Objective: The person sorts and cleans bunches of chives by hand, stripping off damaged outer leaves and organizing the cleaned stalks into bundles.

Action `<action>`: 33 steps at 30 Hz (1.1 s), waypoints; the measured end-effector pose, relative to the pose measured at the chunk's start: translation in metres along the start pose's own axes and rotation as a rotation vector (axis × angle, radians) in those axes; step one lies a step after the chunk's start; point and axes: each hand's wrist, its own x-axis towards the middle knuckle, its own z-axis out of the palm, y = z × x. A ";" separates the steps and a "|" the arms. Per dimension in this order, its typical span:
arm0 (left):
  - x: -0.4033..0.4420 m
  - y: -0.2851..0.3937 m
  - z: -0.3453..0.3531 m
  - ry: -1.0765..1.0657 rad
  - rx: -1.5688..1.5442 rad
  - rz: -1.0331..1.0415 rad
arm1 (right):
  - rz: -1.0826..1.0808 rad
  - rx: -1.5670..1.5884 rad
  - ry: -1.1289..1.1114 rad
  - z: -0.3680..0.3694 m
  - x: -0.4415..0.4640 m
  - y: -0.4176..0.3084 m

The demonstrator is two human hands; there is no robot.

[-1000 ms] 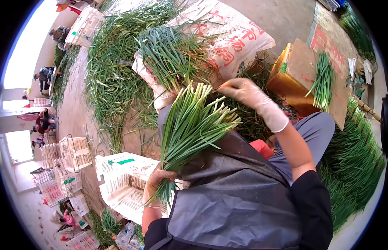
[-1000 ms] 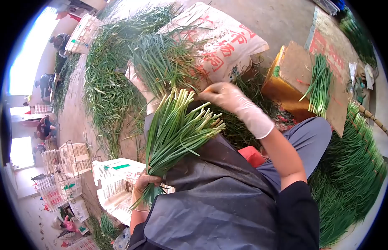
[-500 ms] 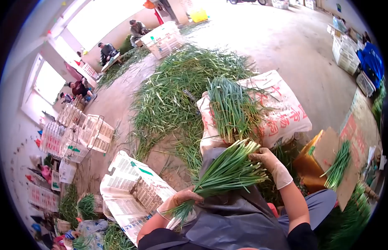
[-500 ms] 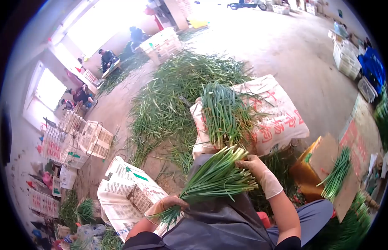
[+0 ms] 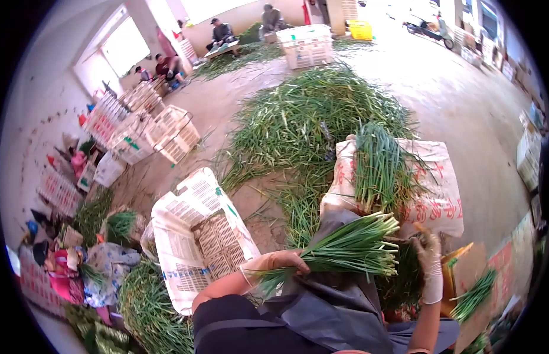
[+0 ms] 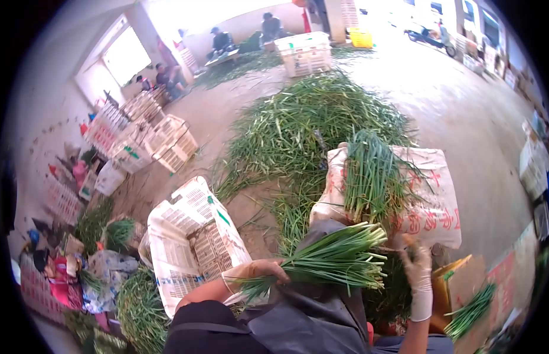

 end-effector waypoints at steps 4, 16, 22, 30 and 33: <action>-0.004 0.012 0.005 -0.021 0.055 0.003 | -0.548 -0.338 -0.011 0.048 0.023 -0.036; -0.010 0.007 -0.009 0.087 0.153 -0.114 | -0.344 -0.124 -0.129 0.060 0.025 -0.010; -0.019 -0.030 -0.001 0.192 0.157 0.421 | 0.272 0.247 0.255 0.005 0.011 0.025; -0.002 -0.050 -0.021 -0.111 -0.521 0.043 | 0.416 0.746 -0.225 0.032 -0.015 -0.021; -0.004 -0.048 -0.027 -0.077 -0.374 0.026 | 0.366 0.844 -0.055 0.027 -0.006 -0.017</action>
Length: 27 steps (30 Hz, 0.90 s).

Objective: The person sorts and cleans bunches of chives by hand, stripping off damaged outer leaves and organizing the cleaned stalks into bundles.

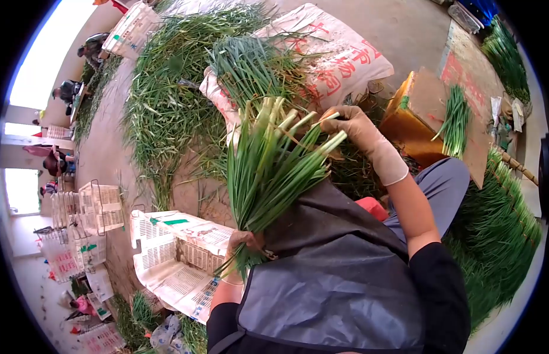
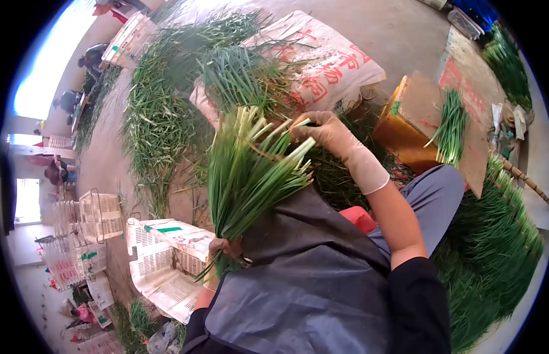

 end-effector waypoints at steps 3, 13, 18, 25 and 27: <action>0.007 -0.001 0.004 -0.002 -0.040 -0.021 | 0.011 0.319 0.139 -0.036 0.014 0.029; 0.003 0.009 0.032 0.139 0.059 -0.107 | -0.528 -0.624 0.127 0.034 0.010 -0.021; 0.005 0.021 0.044 0.230 0.145 -0.147 | -0.667 -1.096 -0.011 0.066 0.054 -0.026; 0.003 0.030 0.046 0.301 0.498 -0.224 | -0.487 -1.178 -0.075 0.094 0.086 -0.019; 0.004 0.029 0.051 0.317 0.427 -0.204 | -0.427 -0.886 -0.170 0.095 0.096 -0.012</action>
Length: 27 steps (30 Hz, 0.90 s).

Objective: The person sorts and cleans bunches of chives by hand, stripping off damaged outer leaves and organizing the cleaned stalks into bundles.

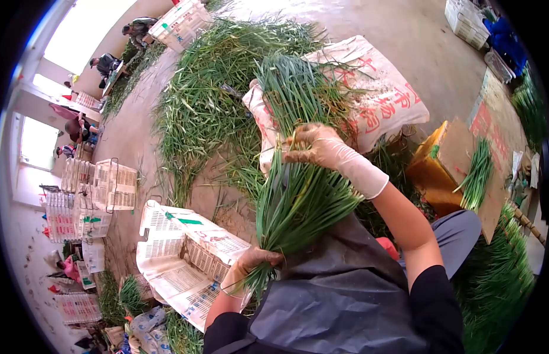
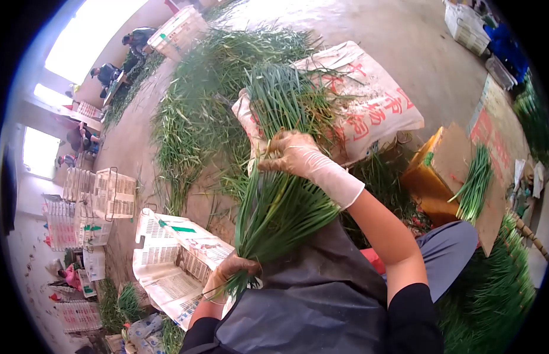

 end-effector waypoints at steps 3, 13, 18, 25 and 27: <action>0.000 0.003 0.000 -0.096 -0.111 0.053 | 0.211 0.542 -0.220 0.003 0.010 0.008; -0.012 0.025 0.018 -0.012 -0.090 0.056 | 0.412 0.759 0.120 -0.074 -0.035 0.034; -0.007 0.018 0.000 -0.026 0.014 0.028 | 0.031 1.234 0.400 -0.131 -0.091 0.065; -0.006 0.018 0.009 -0.125 -0.206 -0.018 | 0.313 1.024 0.304 -0.086 -0.116 0.011; -0.008 0.021 0.020 -0.246 -0.273 -0.011 | 0.386 0.991 0.129 -0.055 -0.112 -0.016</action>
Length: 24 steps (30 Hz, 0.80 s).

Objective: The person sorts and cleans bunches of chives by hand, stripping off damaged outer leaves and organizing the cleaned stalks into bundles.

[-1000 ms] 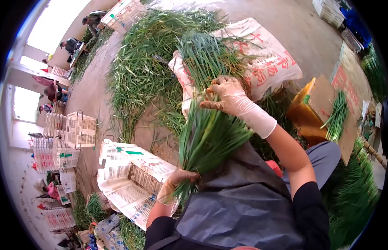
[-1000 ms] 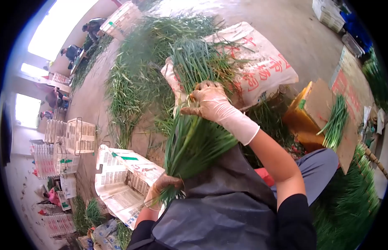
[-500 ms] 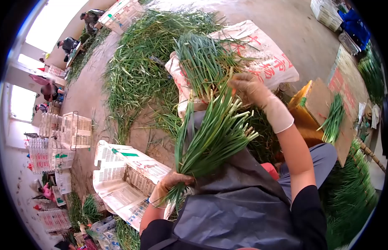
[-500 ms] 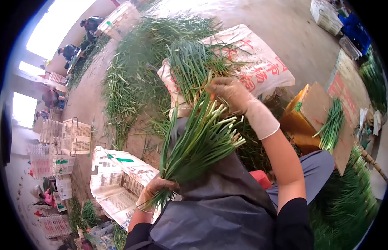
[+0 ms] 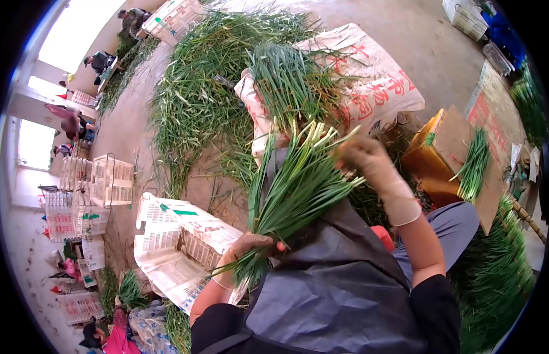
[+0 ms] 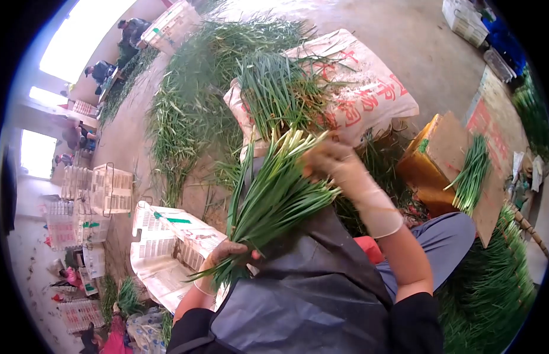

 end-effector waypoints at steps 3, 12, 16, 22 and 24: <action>-0.006 -0.002 0.041 0.121 -0.048 0.131 | 0.070 0.102 -0.184 0.027 0.004 0.034; 0.002 -0.016 -0.006 0.208 0.020 0.031 | -0.087 0.024 0.032 -0.005 -0.001 0.023; 0.001 -0.017 -0.013 0.240 0.008 -0.003 | 0.088 -0.281 0.052 -0.085 0.006 0.038; 0.002 -0.007 0.004 0.273 0.050 0.104 | -0.424 -0.891 0.113 -0.032 0.000 0.007; 0.000 -0.011 -0.003 0.314 0.065 0.090 | -0.587 -1.143 0.005 0.001 0.002 0.002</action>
